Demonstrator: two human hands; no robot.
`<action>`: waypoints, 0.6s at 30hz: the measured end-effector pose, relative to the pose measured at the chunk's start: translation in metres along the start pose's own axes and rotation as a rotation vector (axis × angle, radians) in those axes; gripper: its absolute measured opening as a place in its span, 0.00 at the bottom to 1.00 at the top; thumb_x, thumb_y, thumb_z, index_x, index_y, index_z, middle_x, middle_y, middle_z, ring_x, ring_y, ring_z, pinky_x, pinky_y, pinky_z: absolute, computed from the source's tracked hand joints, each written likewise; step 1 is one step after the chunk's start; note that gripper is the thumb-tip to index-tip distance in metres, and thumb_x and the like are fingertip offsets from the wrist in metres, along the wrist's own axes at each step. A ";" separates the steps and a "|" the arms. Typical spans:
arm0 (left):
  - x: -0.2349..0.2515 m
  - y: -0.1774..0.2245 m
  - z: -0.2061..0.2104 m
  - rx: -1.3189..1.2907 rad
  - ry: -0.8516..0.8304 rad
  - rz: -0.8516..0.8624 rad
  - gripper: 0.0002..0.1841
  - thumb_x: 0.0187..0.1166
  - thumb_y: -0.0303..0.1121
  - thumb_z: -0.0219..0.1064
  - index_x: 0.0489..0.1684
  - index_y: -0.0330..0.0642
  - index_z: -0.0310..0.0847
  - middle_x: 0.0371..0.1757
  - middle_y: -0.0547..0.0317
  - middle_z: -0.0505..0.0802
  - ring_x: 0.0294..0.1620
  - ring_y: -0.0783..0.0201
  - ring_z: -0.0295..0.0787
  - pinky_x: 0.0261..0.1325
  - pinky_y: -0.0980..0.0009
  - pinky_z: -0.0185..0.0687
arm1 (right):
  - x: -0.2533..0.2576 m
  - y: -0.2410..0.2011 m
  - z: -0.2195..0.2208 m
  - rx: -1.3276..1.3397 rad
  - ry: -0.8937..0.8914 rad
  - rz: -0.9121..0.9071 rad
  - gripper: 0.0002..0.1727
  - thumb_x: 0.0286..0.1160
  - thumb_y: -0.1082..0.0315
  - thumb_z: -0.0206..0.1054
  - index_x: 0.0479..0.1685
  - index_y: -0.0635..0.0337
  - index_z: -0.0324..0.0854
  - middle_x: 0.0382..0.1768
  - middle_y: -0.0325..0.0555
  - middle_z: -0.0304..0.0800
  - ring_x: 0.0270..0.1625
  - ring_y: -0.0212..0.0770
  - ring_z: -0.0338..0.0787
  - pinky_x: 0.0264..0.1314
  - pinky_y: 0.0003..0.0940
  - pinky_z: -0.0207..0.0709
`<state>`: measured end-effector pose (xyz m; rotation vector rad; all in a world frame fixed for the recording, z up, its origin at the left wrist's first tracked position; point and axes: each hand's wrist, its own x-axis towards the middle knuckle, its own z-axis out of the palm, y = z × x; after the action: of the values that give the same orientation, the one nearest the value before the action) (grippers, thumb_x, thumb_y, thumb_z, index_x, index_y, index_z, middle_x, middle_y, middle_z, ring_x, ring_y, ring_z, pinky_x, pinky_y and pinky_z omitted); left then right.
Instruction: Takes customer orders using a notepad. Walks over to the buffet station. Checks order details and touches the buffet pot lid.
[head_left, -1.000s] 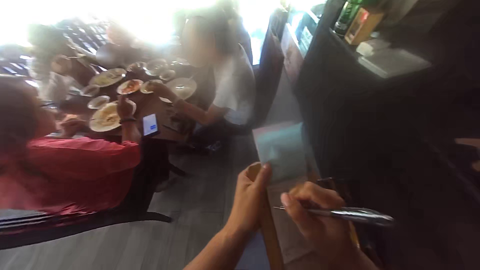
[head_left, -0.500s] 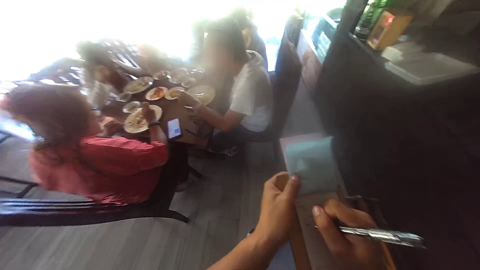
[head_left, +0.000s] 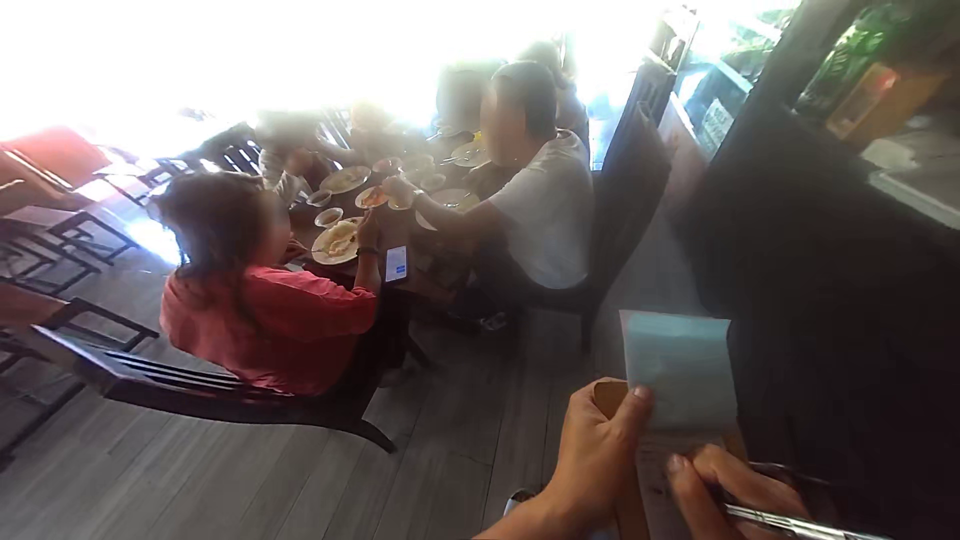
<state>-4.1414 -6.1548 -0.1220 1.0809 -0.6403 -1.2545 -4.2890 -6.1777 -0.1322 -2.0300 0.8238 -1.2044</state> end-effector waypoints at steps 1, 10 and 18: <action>0.000 -0.001 0.000 -0.001 -0.001 0.000 0.14 0.87 0.37 0.63 0.50 0.32 0.85 0.39 0.51 0.94 0.39 0.64 0.94 0.49 0.64 0.92 | 0.000 0.001 0.000 0.004 0.001 0.000 0.18 0.74 0.68 0.65 0.14 0.58 0.69 0.13 0.37 0.73 0.18 0.19 0.72 0.20 0.15 0.62; 0.005 -0.004 -0.002 -0.017 -0.010 -0.021 0.14 0.80 0.34 0.71 0.52 0.30 0.84 0.41 0.50 0.95 0.41 0.62 0.95 0.51 0.63 0.93 | 0.002 0.005 0.001 0.002 -0.002 0.005 0.18 0.74 0.68 0.65 0.15 0.58 0.70 0.13 0.38 0.74 0.18 0.20 0.73 0.20 0.16 0.64; 0.008 -0.008 -0.003 -0.017 -0.034 0.034 0.14 0.73 0.27 0.76 0.52 0.29 0.84 0.45 0.48 0.95 0.46 0.61 0.95 0.56 0.61 0.92 | 0.005 0.006 0.001 -0.005 -0.017 0.008 0.18 0.74 0.68 0.65 0.14 0.58 0.69 0.12 0.37 0.71 0.17 0.21 0.71 0.20 0.17 0.62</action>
<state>-4.1399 -6.1614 -0.1318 1.0322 -0.6700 -1.2500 -4.2877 -6.1848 -0.1345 -2.0363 0.8262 -1.1800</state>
